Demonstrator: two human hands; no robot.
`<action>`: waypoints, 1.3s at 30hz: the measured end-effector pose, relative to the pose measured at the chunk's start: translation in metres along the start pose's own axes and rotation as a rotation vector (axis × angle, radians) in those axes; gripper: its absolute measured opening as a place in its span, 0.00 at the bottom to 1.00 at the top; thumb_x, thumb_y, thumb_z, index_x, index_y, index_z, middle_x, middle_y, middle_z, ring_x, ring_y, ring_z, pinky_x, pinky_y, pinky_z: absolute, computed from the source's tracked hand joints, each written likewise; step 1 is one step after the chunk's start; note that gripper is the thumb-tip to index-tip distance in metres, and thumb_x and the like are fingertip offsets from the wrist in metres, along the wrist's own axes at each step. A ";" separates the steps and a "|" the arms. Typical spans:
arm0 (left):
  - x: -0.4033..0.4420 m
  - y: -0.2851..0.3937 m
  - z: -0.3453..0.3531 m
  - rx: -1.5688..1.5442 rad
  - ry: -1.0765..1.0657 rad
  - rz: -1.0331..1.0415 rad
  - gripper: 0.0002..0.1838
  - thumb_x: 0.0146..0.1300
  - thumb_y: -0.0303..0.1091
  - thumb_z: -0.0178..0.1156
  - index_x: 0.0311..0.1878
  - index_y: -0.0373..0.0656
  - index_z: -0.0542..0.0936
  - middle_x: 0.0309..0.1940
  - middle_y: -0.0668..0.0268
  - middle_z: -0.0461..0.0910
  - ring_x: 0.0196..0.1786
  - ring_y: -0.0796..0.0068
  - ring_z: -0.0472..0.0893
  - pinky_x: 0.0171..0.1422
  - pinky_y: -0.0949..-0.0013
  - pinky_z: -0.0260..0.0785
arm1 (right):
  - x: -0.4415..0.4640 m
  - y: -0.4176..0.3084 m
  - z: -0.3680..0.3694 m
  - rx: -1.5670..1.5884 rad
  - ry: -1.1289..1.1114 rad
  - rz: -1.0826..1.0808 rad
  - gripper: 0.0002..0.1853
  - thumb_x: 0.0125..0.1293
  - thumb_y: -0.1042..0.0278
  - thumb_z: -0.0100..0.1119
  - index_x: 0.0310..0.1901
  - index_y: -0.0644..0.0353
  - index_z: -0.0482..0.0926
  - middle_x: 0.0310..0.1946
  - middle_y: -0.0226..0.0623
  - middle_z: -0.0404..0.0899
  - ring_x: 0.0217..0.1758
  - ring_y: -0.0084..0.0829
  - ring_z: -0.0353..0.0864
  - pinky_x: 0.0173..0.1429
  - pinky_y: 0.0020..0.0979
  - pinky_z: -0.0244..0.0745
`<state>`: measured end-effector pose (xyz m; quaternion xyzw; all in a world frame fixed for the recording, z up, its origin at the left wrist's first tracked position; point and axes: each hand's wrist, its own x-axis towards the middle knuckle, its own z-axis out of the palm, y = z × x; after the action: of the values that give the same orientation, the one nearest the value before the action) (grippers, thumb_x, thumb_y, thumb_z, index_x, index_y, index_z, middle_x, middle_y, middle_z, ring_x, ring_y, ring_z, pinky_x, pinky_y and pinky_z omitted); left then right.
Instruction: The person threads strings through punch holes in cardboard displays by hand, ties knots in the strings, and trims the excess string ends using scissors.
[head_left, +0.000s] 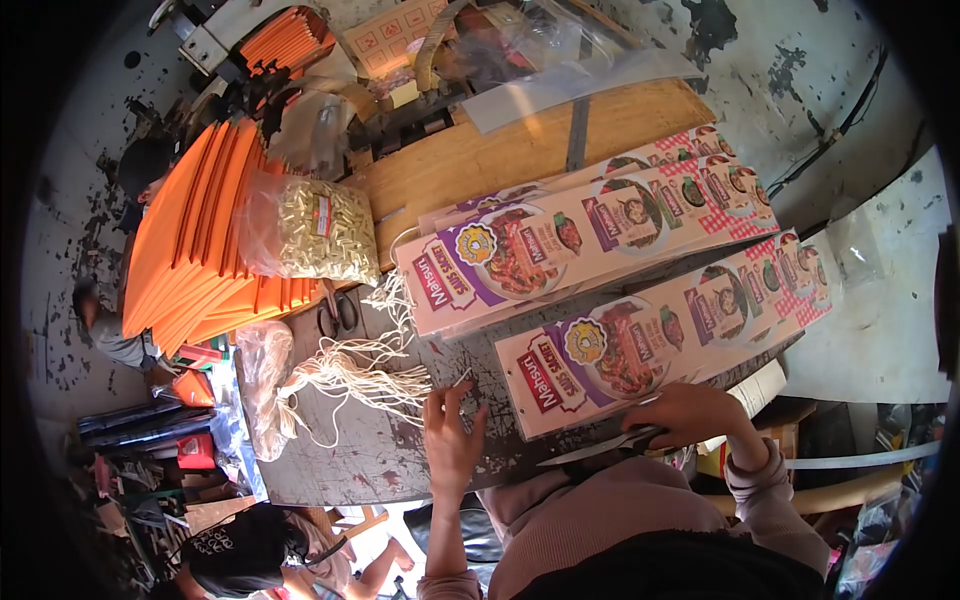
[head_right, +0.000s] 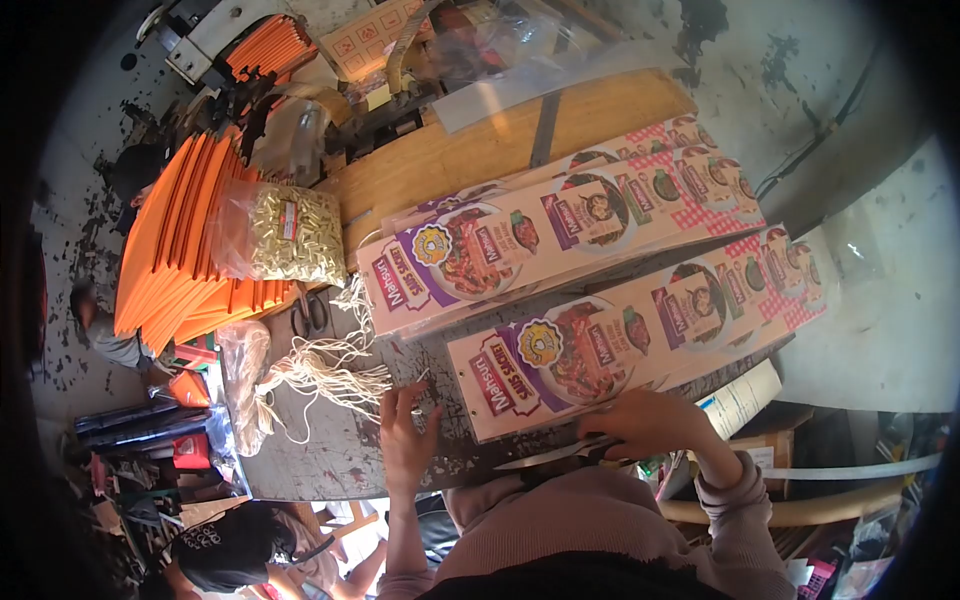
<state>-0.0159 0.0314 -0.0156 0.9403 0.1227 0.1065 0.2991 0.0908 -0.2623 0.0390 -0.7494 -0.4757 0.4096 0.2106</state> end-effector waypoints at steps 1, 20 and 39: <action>-0.001 0.000 0.000 -0.001 -0.001 0.000 0.18 0.48 0.27 0.64 0.45 0.41 0.74 0.40 0.55 0.71 0.45 0.55 0.73 0.48 0.59 0.67 | 0.001 -0.001 0.004 -0.017 -0.003 0.024 0.22 0.50 0.65 0.63 0.48 0.54 0.70 0.32 0.40 0.77 0.36 0.45 0.77 0.40 0.39 0.71; 0.008 -0.001 0.005 0.329 0.107 0.049 0.14 0.53 0.27 0.59 0.45 0.44 0.73 0.34 0.62 0.75 0.37 0.62 0.76 0.43 0.60 0.65 | 0.000 -0.013 0.054 -0.504 0.441 0.041 0.09 0.49 0.71 0.54 0.33 0.57 0.69 0.26 0.32 0.72 0.34 0.30 0.78 0.30 0.29 0.74; -0.004 0.084 -0.010 -0.546 -0.241 0.222 0.10 0.47 0.20 0.62 0.35 0.36 0.76 0.31 0.60 0.73 0.33 0.63 0.77 0.36 0.68 0.70 | 0.048 -0.060 0.006 0.315 0.847 -0.300 0.13 0.51 0.71 0.63 0.41 0.57 0.80 0.39 0.32 0.77 0.38 0.30 0.77 0.42 0.28 0.73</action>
<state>-0.0084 -0.0311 0.0412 0.8386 -0.0504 0.0552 0.5396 0.0637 -0.1926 0.0586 -0.7323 -0.3831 0.1002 0.5540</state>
